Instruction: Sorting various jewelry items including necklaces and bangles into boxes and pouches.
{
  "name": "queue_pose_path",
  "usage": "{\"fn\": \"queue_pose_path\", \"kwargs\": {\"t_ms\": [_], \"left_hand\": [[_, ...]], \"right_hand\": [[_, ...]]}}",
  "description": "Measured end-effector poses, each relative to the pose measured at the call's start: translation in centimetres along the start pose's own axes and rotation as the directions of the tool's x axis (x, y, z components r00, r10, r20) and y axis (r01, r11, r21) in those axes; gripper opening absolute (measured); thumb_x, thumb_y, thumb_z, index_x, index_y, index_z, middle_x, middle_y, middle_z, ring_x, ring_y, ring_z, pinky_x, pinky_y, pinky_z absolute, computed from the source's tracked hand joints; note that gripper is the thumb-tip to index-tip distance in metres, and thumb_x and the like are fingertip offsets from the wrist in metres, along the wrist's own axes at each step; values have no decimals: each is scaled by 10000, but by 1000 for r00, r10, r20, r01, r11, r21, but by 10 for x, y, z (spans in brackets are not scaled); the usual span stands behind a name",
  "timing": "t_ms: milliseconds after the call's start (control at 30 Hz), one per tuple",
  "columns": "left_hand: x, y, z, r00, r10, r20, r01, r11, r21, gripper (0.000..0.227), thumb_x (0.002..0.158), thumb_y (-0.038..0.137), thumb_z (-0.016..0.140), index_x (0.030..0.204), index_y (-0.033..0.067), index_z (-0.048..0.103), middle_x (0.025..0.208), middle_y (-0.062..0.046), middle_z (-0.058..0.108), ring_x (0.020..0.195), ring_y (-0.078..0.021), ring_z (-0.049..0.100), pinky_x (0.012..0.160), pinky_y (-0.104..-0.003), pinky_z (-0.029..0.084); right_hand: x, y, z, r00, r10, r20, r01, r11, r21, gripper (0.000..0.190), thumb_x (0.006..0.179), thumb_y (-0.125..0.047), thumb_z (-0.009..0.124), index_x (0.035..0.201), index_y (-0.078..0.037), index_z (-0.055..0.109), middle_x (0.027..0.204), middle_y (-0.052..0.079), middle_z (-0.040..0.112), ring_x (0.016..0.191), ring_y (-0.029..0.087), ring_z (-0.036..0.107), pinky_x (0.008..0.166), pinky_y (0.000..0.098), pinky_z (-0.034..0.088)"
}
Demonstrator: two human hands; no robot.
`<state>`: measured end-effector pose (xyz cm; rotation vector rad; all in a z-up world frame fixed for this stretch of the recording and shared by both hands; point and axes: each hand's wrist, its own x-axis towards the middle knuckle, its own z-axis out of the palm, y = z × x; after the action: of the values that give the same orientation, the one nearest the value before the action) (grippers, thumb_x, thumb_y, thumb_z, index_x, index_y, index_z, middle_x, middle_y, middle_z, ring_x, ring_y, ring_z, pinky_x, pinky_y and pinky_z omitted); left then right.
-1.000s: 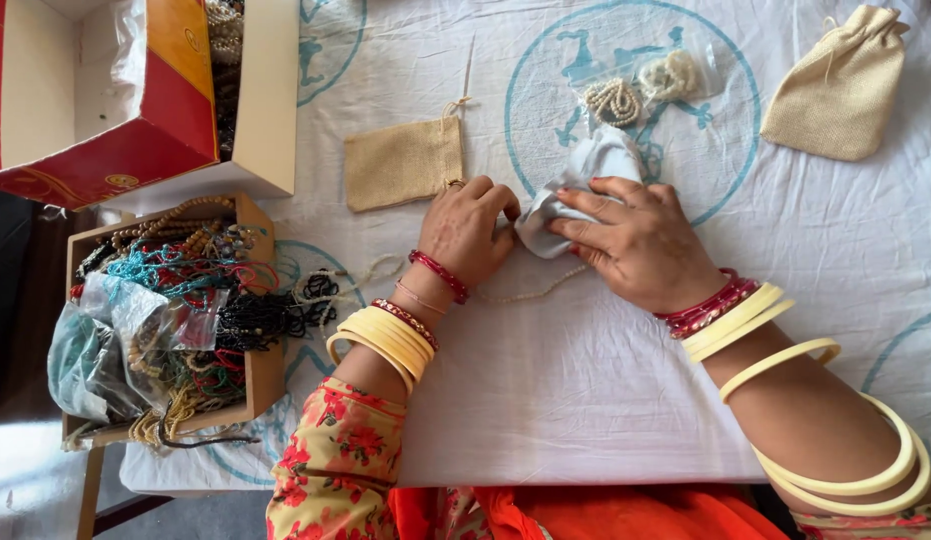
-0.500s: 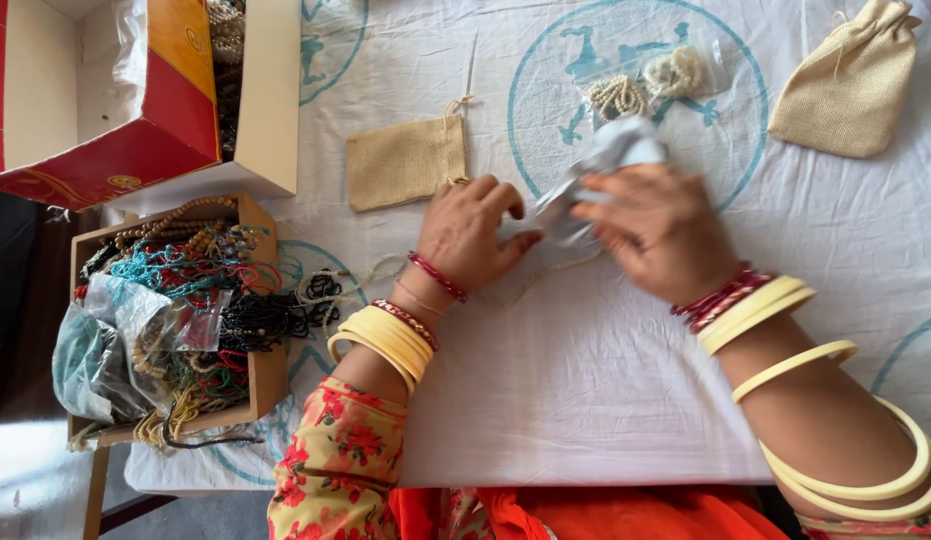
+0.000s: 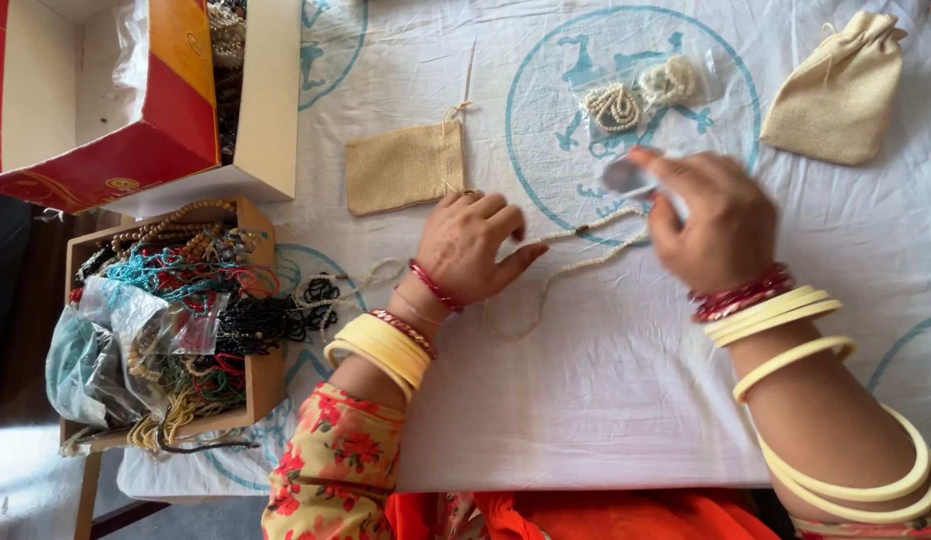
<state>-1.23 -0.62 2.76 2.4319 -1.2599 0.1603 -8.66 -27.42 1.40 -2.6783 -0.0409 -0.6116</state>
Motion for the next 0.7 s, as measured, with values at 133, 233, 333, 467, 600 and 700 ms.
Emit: {"fn": "queue_pose_path", "kwargs": {"t_ms": [133,233,333,467,600,700], "left_hand": [[0,-1,28,998,3,-62,-6,999,-47,206,894,319,744,923,124,685,884,-69,646,831,-280,621,780,-409,460],[-1,-8,34,998,-64,-10,63,997,-39,147,866,262,735,874,131,668,870,-51,645,844,-269,629,816,-402,475],[-1,-8,24,992,-114,58,116,993,-34,152,788,252,735,821,125,658,833,-50,640,828,-272,629,812,-405,474],[-2,-4,5,973,-70,221,64,997,36,199,762,287,748,797,123,642,826,-50,627,839,-261,629,841,-399,471],[4,12,2,999,12,47,-6,994,-111,323,812,364,780,913,83,657,871,-108,612,786,-305,604,750,-436,452],[5,9,31,999,-53,-7,52,996,-77,282,874,320,743,1022,90,673,960,-101,631,829,-299,623,775,-431,480]], "right_hand": [[-5,-20,8,976,-161,148,151,986,75,256,875,-128,775,1129,-144,809,863,69,697,771,198,602,694,351,524],[-7,-3,15,966,-112,232,115,993,-1,170,858,-226,826,1020,-175,826,830,40,680,763,198,587,674,354,510],[-8,11,9,979,-26,201,38,998,-57,137,867,-266,839,983,-194,830,841,17,671,794,196,584,703,346,496],[-15,23,13,998,-56,36,58,998,-34,100,945,-275,820,1010,-201,808,874,-13,652,864,173,589,793,314,467],[-11,-7,12,988,-146,47,146,989,-5,100,979,-248,802,1077,-232,809,853,-35,646,825,152,566,797,337,403],[-9,-27,13,966,-222,135,228,973,-33,201,858,-296,825,1058,-277,829,790,-28,633,774,155,543,773,386,330]]}}
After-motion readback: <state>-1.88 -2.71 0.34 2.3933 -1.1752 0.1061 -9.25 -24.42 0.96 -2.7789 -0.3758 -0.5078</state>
